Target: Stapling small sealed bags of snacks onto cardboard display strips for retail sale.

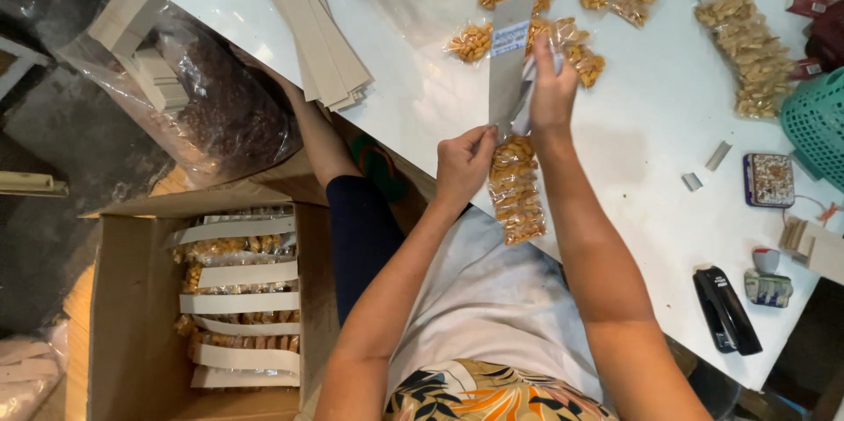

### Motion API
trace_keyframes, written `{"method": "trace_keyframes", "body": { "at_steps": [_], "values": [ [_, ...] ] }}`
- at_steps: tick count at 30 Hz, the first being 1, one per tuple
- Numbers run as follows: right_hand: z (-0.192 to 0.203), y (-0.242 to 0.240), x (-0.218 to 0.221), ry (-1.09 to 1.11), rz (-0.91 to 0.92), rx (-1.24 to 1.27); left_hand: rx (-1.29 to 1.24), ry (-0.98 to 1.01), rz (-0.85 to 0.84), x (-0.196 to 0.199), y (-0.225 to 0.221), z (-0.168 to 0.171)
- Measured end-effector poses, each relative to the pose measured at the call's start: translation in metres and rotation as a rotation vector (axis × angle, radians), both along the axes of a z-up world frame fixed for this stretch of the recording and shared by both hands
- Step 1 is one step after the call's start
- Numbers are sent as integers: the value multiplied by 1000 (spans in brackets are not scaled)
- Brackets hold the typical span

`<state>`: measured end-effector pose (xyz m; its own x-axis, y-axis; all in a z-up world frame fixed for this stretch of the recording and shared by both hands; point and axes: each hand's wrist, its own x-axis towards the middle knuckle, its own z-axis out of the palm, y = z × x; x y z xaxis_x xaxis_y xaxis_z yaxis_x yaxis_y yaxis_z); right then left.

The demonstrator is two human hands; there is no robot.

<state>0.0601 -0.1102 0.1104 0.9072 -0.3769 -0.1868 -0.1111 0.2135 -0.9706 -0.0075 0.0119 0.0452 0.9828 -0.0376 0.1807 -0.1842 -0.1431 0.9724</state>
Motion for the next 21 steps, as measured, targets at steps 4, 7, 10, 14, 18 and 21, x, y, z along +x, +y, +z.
{"method": "trace_keyframes", "body": {
  "at_steps": [4, 7, 10, 14, 18, 21],
  "values": [
    [-6, 9, 1, -27, -40, -258, 24, -80, 3, -1, -1, 3],
    [-28, 12, 11, -165, -126, -23, 35, 21, -16, -2, -2, 1],
    [-41, 11, 20, -105, -215, -43, 119, -22, 24, 11, -1, -43],
    [-83, -32, 43, -2, -125, -460, 12, 198, 96, 30, 5, -115],
    [-133, -155, 107, 78, -128, -966, -113, 430, 147, 24, 11, -92],
    [-182, -216, 103, 312, 217, -1176, -178, 459, 140, 29, 9, -96]
  ]
}}
